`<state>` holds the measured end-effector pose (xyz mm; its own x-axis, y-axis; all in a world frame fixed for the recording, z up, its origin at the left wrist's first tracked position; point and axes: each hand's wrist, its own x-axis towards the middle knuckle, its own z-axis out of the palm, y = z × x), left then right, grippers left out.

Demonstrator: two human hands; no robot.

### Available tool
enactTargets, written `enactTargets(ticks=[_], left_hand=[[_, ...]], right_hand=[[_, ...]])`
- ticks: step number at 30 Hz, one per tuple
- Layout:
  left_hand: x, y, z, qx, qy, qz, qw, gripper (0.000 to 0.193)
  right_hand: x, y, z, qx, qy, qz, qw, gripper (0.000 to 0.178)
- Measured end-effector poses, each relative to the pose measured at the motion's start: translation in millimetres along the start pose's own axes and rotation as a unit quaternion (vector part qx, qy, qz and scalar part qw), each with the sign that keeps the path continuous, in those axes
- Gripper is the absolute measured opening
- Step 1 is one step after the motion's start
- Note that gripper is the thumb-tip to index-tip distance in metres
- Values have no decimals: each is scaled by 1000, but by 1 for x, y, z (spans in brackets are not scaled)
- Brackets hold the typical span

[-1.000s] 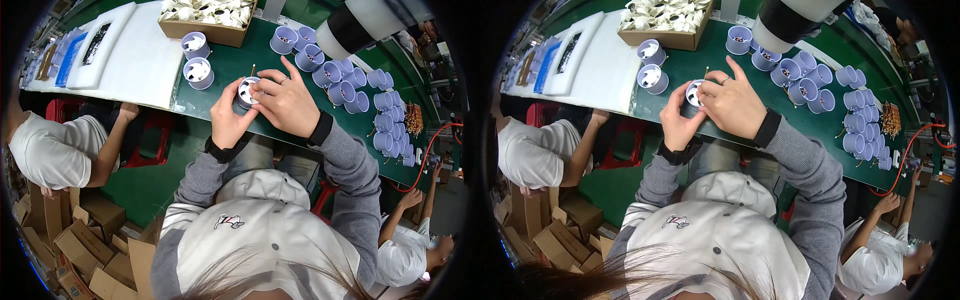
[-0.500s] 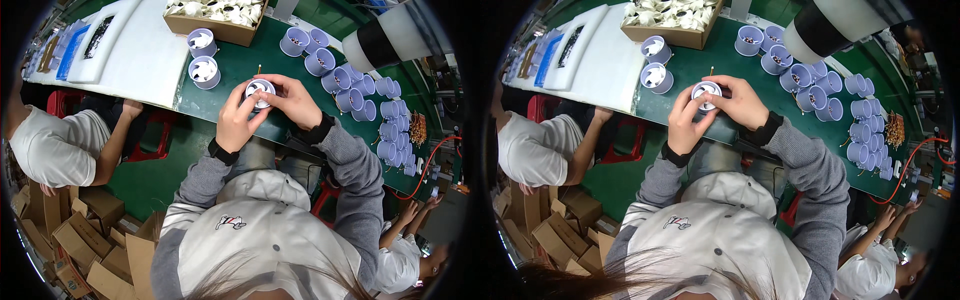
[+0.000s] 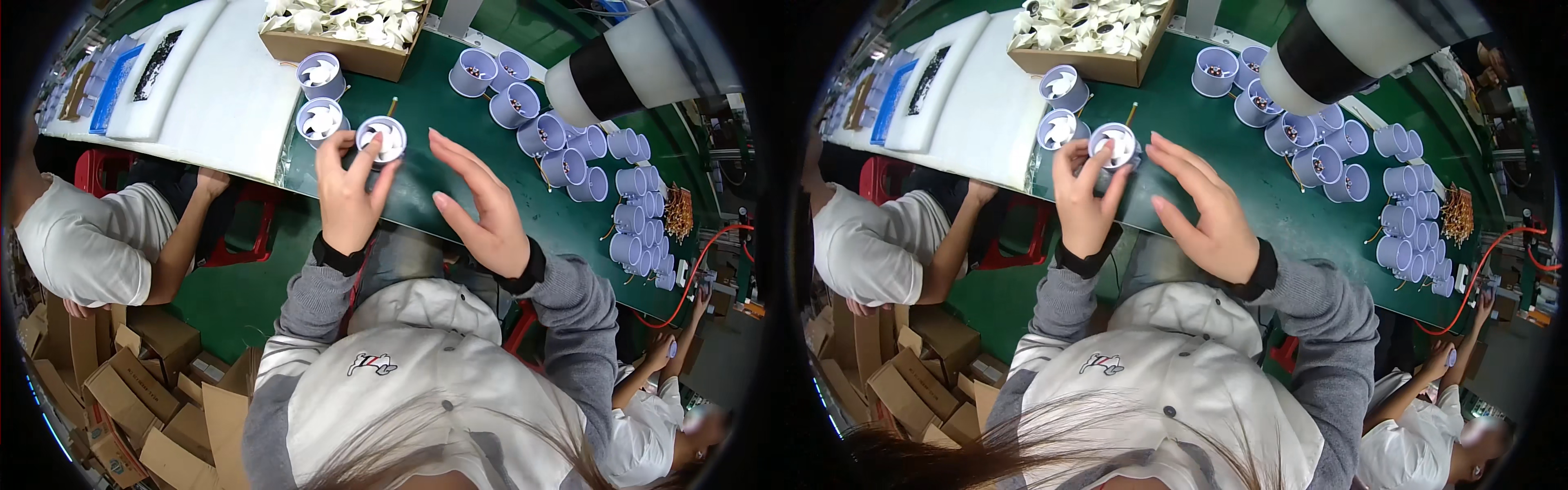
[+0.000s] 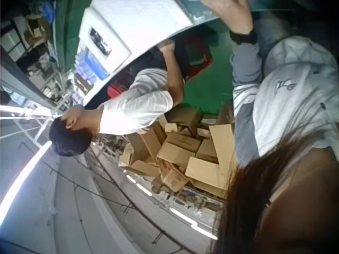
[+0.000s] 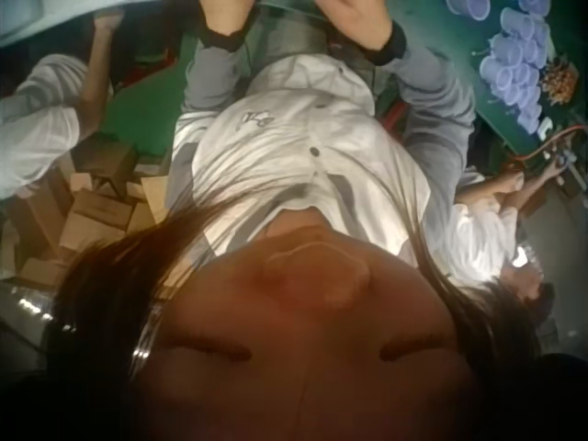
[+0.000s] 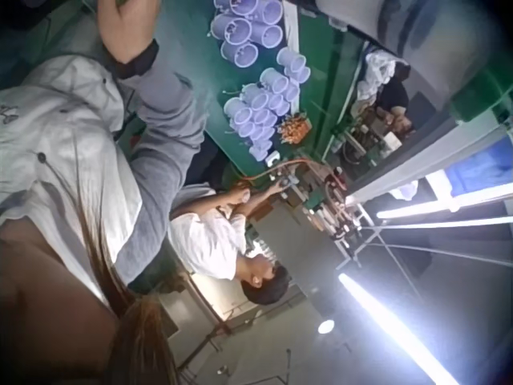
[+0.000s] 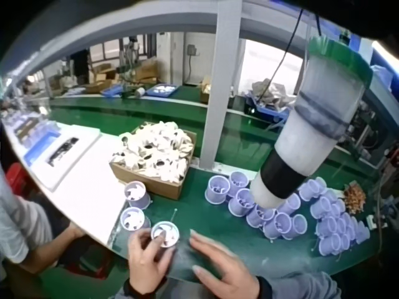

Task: The person picks up a fan blade from a box, inserts it into a motor housing, and applies glue from a dispenser into the assembly, repeating the process for several units.

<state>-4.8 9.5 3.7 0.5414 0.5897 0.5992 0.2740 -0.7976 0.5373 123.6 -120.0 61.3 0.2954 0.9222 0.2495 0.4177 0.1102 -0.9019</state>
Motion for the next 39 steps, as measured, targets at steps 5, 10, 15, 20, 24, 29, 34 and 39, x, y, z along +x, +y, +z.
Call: enactTargets(ticks=[5,10,15,20,24,29,34,39], left_hand=[[8,-9,-7,65,67,-69,993,35],[10,6,-16,116,139,-86,980,34],[44,66,-7,-218,-126,26,967,43],[101,35,94,-127,39,46,990,55],[104,27,105,-89,-92,-65,990,61],[75,32,63,-66,-185,-65,978,62],[16,28,24,-235,-136,-109,956,54],[-3,21,31,-370,-69,-157,913,53]], right_hand=[[-33,-9,-18,-13,-29,-8,999,38],[-59,-9,-32,-3,-18,14,1000,31],[-79,-18,-45,-1,10,27,1000,22],[-88,-35,-44,16,-4,27,999,17],[-82,-40,-44,25,-21,13,999,15],[-48,-50,-42,2,-26,-31,999,15],[33,-49,-16,-60,16,-74,995,13],[135,12,2,-266,108,-138,948,12]])
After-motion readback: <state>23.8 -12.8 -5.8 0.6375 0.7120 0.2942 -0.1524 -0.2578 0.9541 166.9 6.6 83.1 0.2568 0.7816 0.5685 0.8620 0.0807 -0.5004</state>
